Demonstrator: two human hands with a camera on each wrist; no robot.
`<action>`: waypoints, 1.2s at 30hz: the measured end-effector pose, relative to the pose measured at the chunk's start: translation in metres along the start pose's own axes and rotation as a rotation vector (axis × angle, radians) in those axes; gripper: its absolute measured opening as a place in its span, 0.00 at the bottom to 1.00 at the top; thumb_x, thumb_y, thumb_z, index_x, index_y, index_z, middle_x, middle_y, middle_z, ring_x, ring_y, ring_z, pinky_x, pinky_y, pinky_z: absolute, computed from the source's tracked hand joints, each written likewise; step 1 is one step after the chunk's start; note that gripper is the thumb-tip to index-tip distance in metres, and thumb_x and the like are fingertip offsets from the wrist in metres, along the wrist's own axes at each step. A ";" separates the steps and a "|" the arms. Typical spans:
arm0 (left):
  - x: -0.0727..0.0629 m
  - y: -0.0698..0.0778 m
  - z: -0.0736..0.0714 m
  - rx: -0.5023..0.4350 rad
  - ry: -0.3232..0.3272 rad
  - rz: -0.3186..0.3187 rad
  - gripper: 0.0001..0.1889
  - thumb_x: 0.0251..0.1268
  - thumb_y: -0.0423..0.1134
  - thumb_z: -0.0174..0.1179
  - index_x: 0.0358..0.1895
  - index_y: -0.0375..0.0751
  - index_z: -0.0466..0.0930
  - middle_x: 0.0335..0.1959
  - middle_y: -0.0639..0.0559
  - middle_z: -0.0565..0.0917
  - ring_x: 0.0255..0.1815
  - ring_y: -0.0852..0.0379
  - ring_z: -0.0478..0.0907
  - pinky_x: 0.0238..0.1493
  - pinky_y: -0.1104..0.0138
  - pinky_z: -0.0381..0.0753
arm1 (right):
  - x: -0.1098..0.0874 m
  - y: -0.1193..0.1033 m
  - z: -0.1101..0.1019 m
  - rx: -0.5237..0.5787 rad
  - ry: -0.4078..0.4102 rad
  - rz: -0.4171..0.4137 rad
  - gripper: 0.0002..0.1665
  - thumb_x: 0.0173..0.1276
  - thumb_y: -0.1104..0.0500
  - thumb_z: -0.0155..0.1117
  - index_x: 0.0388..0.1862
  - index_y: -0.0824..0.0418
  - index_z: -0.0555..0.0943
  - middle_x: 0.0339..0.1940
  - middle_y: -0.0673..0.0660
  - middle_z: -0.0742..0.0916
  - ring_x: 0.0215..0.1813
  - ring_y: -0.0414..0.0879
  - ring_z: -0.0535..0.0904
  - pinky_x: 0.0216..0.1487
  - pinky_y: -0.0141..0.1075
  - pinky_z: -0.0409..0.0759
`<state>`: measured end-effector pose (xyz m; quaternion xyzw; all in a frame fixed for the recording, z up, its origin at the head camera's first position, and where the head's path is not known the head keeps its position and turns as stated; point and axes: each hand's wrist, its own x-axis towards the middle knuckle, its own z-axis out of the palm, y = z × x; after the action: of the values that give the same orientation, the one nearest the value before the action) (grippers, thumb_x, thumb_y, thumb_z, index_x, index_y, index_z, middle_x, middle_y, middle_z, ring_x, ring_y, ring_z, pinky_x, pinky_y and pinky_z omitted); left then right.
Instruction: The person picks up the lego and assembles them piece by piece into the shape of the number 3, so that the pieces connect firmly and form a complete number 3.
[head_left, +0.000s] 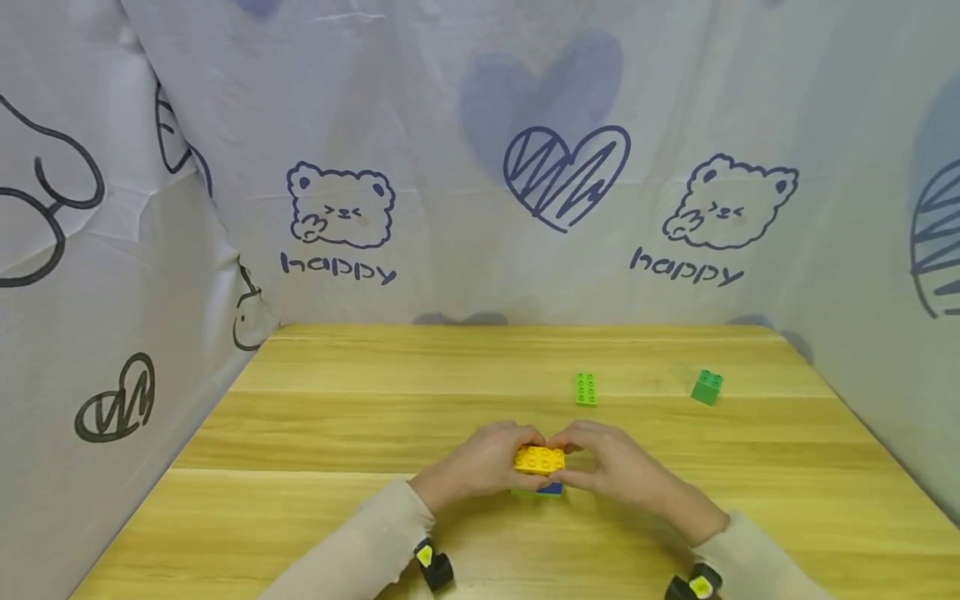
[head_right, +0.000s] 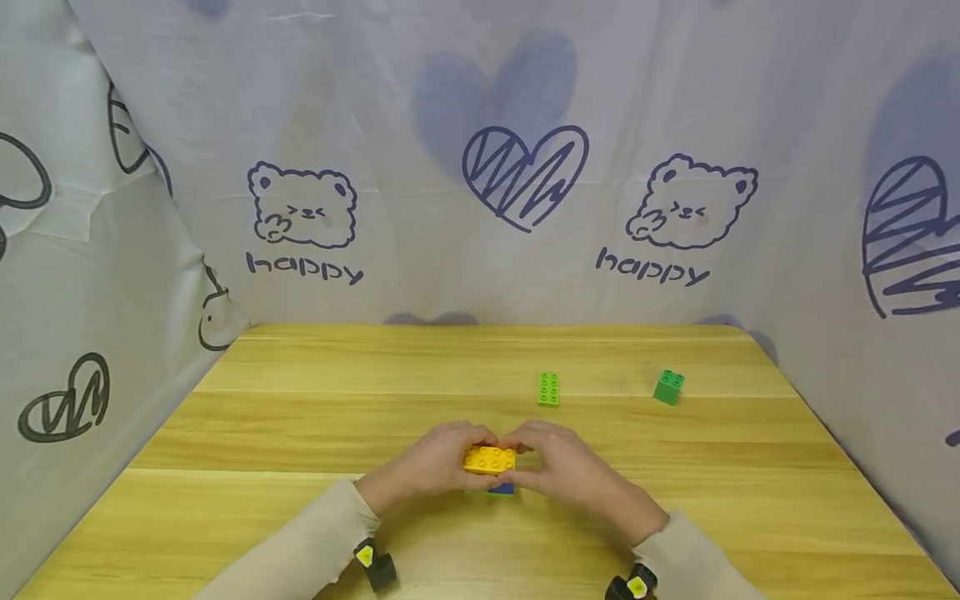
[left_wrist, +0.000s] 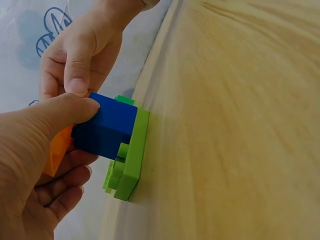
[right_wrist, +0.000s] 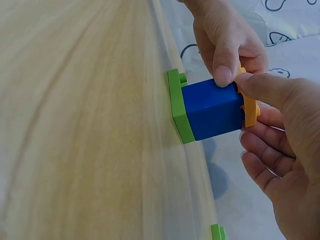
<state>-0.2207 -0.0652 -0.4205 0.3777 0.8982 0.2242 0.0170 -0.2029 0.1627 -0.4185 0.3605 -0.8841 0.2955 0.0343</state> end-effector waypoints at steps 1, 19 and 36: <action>0.000 0.000 0.000 0.003 0.000 0.003 0.24 0.59 0.55 0.69 0.54 0.46 0.80 0.40 0.59 0.81 0.33 0.66 0.70 0.32 0.75 0.70 | 0.000 0.000 0.000 -0.001 -0.001 0.002 0.23 0.65 0.43 0.68 0.53 0.52 0.82 0.48 0.43 0.83 0.47 0.38 0.79 0.49 0.38 0.80; -0.004 0.001 -0.013 0.102 -0.099 0.052 0.24 0.67 0.57 0.60 0.57 0.45 0.81 0.39 0.61 0.83 0.30 0.66 0.69 0.30 0.75 0.69 | -0.002 -0.003 0.003 -0.036 -0.027 0.035 0.22 0.65 0.41 0.67 0.52 0.52 0.82 0.45 0.41 0.83 0.47 0.37 0.78 0.48 0.37 0.80; -0.004 0.001 -0.017 0.135 -0.084 0.103 0.24 0.65 0.55 0.63 0.57 0.43 0.83 0.41 0.57 0.85 0.30 0.67 0.70 0.32 0.76 0.69 | -0.001 -0.001 0.004 0.000 -0.004 0.002 0.19 0.64 0.45 0.69 0.50 0.53 0.83 0.44 0.41 0.84 0.46 0.36 0.79 0.48 0.37 0.80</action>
<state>-0.2206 -0.0736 -0.4055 0.4326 0.8893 0.1475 0.0179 -0.2011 0.1612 -0.4215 0.3601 -0.8845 0.2949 0.0321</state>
